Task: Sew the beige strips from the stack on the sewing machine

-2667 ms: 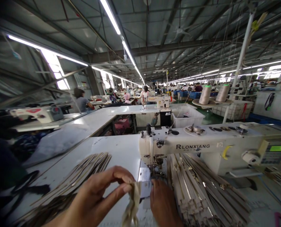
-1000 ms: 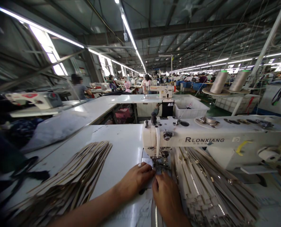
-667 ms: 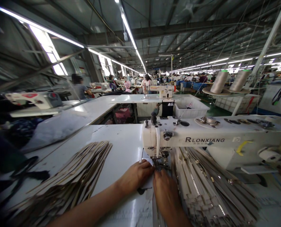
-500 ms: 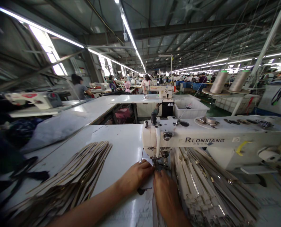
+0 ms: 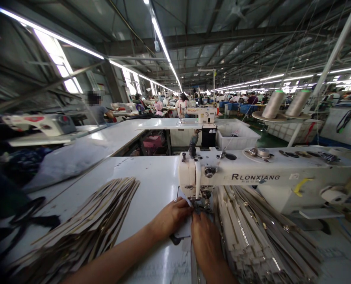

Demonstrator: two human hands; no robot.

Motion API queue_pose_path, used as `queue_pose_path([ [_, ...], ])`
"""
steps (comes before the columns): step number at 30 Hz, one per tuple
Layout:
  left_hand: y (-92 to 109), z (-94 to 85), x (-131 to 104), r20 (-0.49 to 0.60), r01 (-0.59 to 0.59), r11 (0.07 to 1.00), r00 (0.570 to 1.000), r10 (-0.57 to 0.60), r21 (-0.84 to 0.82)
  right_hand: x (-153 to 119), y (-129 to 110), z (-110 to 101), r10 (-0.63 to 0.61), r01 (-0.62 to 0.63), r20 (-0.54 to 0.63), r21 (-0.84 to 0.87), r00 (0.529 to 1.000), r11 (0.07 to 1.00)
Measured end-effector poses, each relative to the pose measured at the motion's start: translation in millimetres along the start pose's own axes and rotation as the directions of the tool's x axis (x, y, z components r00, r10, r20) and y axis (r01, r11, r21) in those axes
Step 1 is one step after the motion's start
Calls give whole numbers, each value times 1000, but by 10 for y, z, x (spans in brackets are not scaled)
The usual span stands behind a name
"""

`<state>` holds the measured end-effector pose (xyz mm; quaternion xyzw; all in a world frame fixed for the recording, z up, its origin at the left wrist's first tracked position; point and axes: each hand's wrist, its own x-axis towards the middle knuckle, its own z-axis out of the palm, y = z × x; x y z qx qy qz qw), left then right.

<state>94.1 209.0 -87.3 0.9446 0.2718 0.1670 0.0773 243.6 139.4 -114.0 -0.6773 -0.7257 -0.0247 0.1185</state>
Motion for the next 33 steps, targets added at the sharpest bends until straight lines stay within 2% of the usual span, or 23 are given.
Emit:
queue_pose_path([
  [11,26,-61,-23,-11,-56,998,998,56,3,21,-9,-30,0,0,-19,5,1000,1000],
  [18,-4,78,-117,-115,35,999,993,-39,-32,23,-4,-13,21,-20,-43,28,999,999],
  [25,-32,104,-86,-147,76,997,986,-75,-3,20,18,-24,14,-12,-46,60,999,998],
  [29,-17,80,-84,-134,92,996,987,-92,-6,25,24,-26,-2,4,-23,75,1000,997],
  [33,-4,34,-75,-86,13,999,996,-16,-36,-5,13,-53,-7,8,-14,101,1000,995],
])
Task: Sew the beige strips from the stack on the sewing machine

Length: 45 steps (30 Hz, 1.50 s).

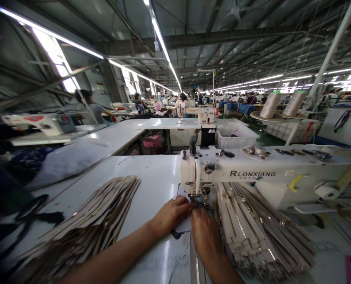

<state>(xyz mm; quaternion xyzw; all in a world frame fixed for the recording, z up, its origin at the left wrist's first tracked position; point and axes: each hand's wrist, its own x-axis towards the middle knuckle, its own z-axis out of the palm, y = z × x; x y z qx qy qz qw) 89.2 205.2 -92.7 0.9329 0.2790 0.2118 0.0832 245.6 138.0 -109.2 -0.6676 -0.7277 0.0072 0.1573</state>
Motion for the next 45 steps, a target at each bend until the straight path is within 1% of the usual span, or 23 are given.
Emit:
queue_pose_path([
  [3,-8,-17,3,14,-60,998,998,61,-13,-88,11,-25,1,2,-27,81,1000,997],
  [6,-17,-22,-8,24,-83,996,996,83,35,-235,61,-24,10,3,-69,189,998,982],
  [9,-9,-32,-18,39,-115,989,993,112,88,-377,119,13,-17,47,-125,248,992,968],
  [13,12,-45,-18,47,-122,986,992,118,114,-465,146,88,-64,118,-205,263,977,957],
  [18,19,-45,-14,44,-120,988,992,116,94,-473,148,147,-118,169,-241,200,963,965],
  [22,9,-50,-10,48,-118,989,992,114,89,-477,160,168,-152,178,-217,105,964,979],
  [26,-10,-60,-32,73,-175,983,983,171,51,-463,159,169,-148,157,-141,55,979,986],
  [28,-8,-65,-53,72,-192,981,979,191,10,-438,141,155,-125,130,-88,51,988,990],
  [31,11,-69,-80,52,-186,982,981,188,-34,-367,94,116,-66,67,-19,58,998,996],
  [33,24,-69,-89,41,-183,982,982,185,-44,-298,62,80,-35,34,6,73,999,997],
  [36,31,-65,-95,32,-177,983,983,178,-43,-180,35,25,-20,17,36,97,999,995],
  [40,29,-53,-101,12,-135,991,991,135,-3,-42,32,-22,-23,19,54,84,998,996],
  [45,26,-40,-103,-3,-61,997,998,61,46,34,24,-24,-12,11,7,117,1000,993],
])
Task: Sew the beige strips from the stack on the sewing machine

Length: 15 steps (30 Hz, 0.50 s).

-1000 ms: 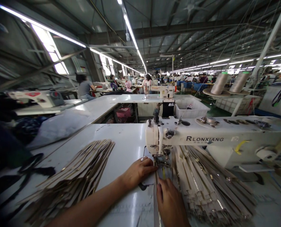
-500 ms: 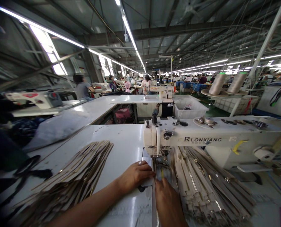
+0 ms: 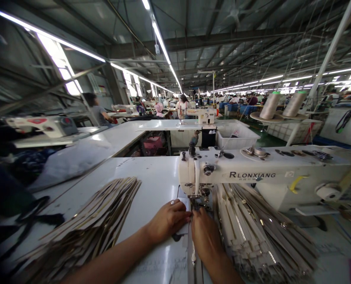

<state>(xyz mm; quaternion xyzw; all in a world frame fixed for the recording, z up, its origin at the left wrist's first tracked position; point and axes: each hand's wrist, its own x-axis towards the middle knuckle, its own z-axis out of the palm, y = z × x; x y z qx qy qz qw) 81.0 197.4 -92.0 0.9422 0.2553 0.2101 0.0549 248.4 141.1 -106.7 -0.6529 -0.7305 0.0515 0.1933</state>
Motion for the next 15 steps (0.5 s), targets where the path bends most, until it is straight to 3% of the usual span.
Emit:
queue_pose_path([
  [6,-18,7,-1,-2,32,999,999,-32,-12,-12,-27,-3,30,-28,-47,51,998,998],
  [15,-33,6,13,5,47,999,999,-47,-11,-5,-72,-30,41,-43,-31,-50,999,998],
])
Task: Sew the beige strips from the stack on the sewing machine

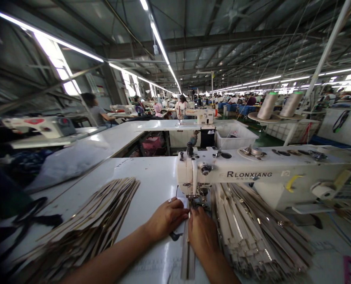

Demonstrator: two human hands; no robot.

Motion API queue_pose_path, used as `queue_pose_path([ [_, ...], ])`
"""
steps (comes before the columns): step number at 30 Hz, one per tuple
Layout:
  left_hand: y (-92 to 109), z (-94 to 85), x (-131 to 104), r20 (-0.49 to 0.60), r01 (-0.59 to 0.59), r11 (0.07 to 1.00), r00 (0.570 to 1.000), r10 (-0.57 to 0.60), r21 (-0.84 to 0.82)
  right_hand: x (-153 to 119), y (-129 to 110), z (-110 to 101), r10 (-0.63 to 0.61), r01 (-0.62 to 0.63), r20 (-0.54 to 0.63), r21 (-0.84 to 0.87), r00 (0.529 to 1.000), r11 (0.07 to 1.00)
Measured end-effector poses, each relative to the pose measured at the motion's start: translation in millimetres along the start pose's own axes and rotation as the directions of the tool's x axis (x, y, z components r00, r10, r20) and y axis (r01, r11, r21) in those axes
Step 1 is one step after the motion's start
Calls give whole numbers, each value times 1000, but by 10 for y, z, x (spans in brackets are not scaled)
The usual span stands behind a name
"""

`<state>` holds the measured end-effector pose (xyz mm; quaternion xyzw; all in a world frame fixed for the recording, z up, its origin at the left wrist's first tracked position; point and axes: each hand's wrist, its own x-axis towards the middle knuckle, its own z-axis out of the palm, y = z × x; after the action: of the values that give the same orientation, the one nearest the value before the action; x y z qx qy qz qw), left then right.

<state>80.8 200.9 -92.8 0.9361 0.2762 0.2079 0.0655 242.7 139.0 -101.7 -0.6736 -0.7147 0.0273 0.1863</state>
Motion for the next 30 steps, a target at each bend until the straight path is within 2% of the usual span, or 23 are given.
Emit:
queue_pose_path([
  [30,21,-25,-3,5,24,1000,1000,-24,9,-11,1,37,-21,21,-17,-16,1000,1000],
])
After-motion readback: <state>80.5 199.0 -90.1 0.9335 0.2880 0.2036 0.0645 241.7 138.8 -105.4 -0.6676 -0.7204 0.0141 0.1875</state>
